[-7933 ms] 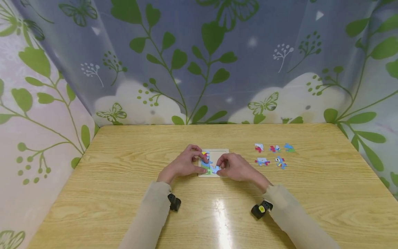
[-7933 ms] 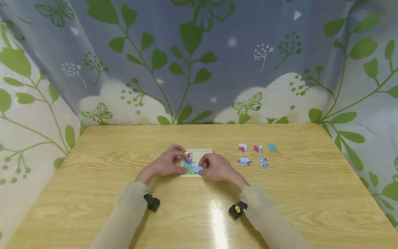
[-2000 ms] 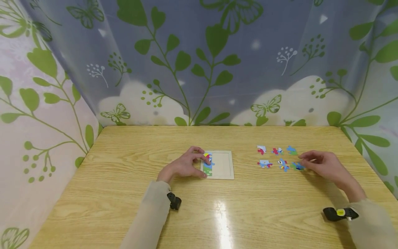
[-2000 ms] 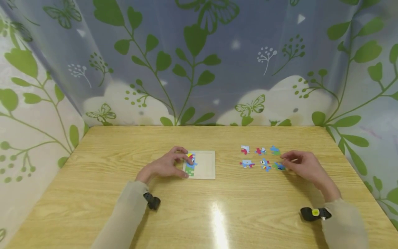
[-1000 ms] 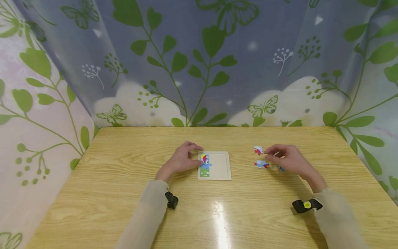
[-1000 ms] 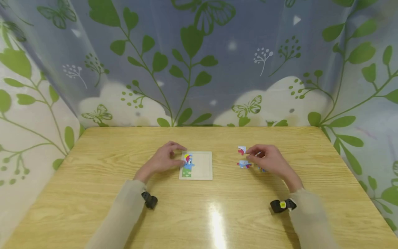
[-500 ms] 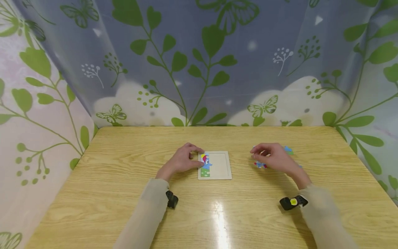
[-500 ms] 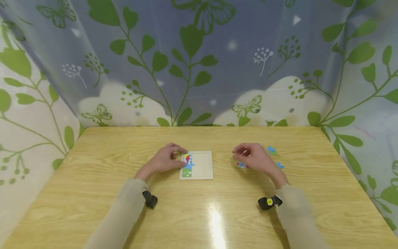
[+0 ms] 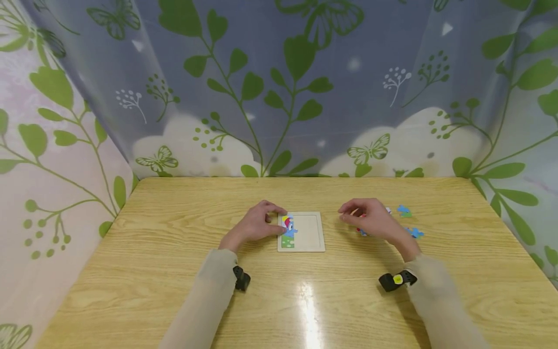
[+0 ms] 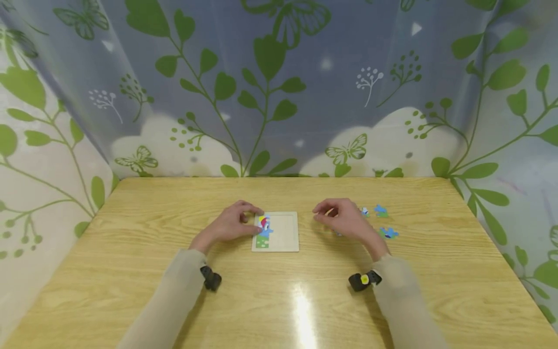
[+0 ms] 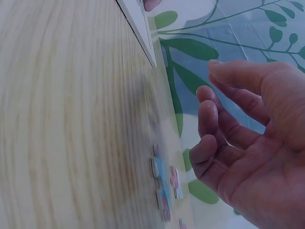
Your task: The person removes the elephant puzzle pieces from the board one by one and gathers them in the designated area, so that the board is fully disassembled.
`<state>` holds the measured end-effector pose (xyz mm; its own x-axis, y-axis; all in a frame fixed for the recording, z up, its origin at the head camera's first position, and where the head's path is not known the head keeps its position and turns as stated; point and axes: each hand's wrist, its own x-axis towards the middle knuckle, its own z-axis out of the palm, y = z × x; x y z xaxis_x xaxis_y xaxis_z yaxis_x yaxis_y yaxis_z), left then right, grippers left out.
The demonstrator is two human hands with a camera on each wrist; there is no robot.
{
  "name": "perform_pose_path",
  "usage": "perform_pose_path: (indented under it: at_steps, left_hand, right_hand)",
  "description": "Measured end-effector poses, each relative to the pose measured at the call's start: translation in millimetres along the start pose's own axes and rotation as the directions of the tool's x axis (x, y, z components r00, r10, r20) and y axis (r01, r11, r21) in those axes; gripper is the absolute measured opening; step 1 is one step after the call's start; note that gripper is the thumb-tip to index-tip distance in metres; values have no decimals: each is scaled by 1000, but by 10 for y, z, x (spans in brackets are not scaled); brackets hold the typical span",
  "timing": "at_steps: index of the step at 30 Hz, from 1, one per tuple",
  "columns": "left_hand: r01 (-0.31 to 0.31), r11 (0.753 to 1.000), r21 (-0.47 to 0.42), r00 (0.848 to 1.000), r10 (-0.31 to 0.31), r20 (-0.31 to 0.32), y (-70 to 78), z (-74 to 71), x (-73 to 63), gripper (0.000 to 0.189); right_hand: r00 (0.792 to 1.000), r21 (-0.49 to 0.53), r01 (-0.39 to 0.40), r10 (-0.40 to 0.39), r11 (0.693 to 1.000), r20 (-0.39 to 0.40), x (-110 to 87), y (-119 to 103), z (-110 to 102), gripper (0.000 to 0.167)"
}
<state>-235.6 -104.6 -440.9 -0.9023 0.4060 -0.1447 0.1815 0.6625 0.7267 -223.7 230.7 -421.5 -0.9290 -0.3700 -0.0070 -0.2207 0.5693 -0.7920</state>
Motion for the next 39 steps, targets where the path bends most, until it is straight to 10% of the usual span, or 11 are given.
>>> perform_pose_path:
  at_steps: [39]
  left_hand:
    - [47,999,-13,999,-47,-6,-30,-20,38,50]
  right_hand:
    - [991,-8,76,-74,997,110,537,-365,685,13]
